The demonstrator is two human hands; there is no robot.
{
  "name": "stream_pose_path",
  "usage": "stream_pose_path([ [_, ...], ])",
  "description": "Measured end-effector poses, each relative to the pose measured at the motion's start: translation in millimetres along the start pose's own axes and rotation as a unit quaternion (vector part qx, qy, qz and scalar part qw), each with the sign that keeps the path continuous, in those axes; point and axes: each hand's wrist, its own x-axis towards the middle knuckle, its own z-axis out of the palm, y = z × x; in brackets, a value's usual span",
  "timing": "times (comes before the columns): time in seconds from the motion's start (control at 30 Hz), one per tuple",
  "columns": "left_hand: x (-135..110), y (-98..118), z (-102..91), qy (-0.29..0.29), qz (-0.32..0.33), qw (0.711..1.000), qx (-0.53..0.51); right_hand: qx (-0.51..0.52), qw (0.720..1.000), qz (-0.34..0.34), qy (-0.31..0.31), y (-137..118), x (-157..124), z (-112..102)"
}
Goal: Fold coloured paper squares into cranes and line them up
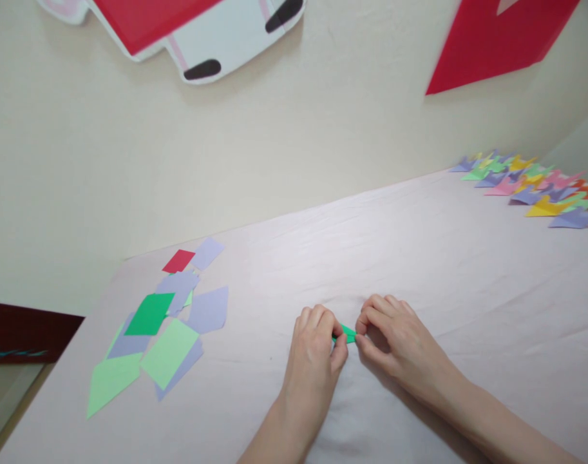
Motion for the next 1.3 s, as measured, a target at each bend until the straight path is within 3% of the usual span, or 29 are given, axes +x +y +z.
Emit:
stream_pose_path([
  [0.47, -0.9, -1.2, 3.9, 0.006, 0.004, 1.000, -0.008, 0.030, 0.998, -0.043, -0.017, 5.4, -4.0, -5.0],
  [1.07, -1.8, 0.1, 6.0, 0.021, 0.006, 1.000, 0.011, 0.025, 1.000, -0.012, 0.001, -0.3, -2.7, -2.8],
  [1.3, -2.1, 1.7, 6.3, 0.018, -0.002, 0.999, 0.044, -0.026, 1.000, 0.004, 0.010, -8.7, -1.8, 1.8],
])
